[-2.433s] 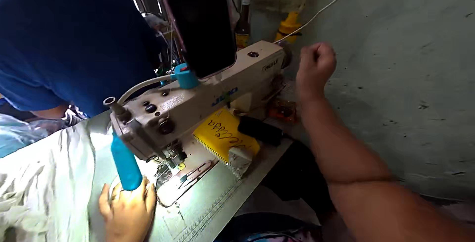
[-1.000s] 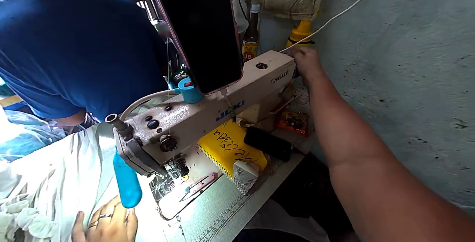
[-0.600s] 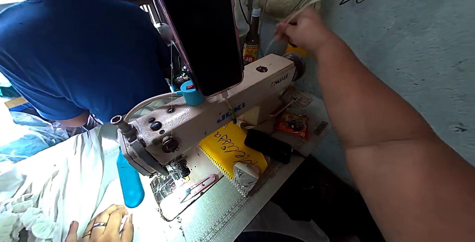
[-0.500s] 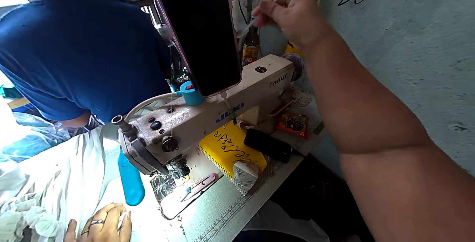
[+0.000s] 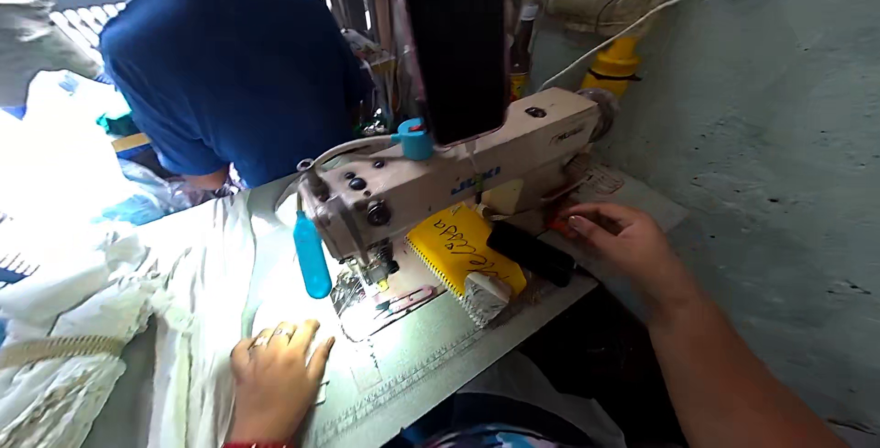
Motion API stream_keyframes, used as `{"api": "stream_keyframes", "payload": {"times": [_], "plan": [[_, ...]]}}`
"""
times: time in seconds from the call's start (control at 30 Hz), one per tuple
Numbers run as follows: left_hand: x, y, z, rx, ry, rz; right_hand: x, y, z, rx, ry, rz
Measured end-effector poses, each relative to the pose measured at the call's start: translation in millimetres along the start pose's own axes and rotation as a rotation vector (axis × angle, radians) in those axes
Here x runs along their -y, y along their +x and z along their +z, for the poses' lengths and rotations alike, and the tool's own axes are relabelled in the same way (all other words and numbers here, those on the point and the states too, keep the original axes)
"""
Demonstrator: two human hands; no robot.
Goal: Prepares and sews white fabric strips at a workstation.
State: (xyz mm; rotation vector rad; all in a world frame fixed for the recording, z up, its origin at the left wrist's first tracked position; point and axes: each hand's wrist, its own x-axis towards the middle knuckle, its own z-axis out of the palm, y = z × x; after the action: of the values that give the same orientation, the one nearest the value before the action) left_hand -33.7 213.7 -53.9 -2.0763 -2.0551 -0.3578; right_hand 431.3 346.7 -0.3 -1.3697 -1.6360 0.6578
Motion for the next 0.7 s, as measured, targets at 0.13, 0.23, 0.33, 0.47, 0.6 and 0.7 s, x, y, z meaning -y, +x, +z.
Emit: {"api": "stream_keyframes", "payload": {"times": [0.13,0.23,0.33,0.47,0.6,0.7], "plan": [[-7.0,5.3,2.2,0.002,-0.060,0.017,-2.5,-6.1,10.8,0.008,0.047,0.002],[-5.4,5.3,-1.9,0.043,-0.147,0.000,-2.4,-9.7,16.1,0.007,-0.053,0.047],[-4.2,6.3,-1.3,0.050,-0.079,0.025,6.7,-17.2,22.7,0.023,-0.229,0.038],[-0.7,6.6,-5.2,0.063,-0.017,0.041,29.5,-34.4,64.2,0.145,-0.289,-0.405],[1.7,6.2,-6.1,0.056,0.013,0.030,34.8,-15.9,67.0,-0.178,-0.373,-0.498],[3.6,4.6,-3.3,0.035,0.011,0.029,6.7,59.5,5.5,-0.571,-0.319,-0.063]]}}
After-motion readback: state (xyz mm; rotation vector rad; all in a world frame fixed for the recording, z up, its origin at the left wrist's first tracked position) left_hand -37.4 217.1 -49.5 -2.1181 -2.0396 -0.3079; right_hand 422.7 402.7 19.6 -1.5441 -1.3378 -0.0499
